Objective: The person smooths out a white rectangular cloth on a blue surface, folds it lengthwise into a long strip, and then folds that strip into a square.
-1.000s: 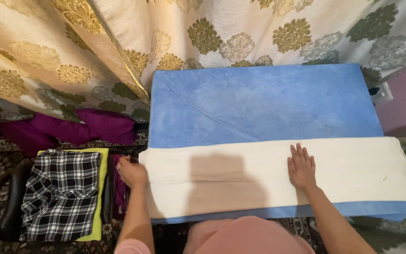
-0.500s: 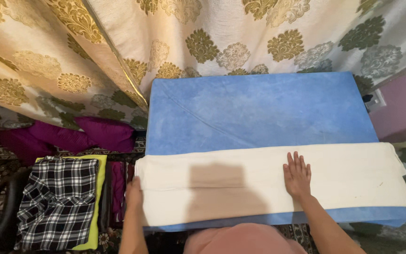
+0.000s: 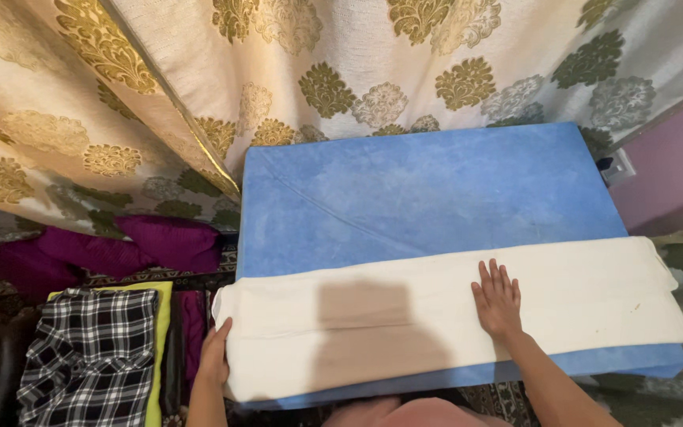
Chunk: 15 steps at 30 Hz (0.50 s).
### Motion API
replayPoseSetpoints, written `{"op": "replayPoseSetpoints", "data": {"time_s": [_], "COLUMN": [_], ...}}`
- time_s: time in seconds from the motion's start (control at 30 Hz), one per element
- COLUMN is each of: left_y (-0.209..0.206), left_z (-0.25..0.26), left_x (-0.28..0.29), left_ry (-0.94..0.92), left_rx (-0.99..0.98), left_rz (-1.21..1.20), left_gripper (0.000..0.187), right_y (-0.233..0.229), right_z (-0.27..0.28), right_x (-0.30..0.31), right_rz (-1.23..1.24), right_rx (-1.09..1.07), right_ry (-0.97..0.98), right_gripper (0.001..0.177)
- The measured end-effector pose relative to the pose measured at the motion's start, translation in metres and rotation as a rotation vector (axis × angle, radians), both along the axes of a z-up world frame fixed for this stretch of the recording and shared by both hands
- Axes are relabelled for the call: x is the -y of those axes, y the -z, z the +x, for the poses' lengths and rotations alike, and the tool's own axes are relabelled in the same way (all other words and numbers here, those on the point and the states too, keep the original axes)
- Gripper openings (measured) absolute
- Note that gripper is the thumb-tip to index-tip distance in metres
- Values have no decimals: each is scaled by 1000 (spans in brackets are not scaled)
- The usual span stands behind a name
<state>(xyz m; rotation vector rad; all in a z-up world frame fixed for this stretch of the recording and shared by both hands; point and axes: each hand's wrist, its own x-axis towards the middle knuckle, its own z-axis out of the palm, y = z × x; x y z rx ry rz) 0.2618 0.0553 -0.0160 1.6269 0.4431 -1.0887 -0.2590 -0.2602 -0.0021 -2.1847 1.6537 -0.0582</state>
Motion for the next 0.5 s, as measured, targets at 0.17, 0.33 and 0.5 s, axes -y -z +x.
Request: {"op": "replayPoseSetpoints", "data": {"time_s": [0.17,0.33,0.5], "left_y": [41,-43,-126], "left_z": [26,-5,-77], "left_x": [-25,-9,53], "left_ry": [507,551,510], "left_rx": [745,812,790], "left_rz": [260,226,44], "left_gripper": [51,41,29], "right_y": [-9,-9,18], "right_z": [4,3,0], "right_x": [-4,-3,1], "right_rz": [6,6,-93], "right_rx": [-3,-18,-109], "right_ry": [19,9,-58], "right_gripper": [67,68,69]}}
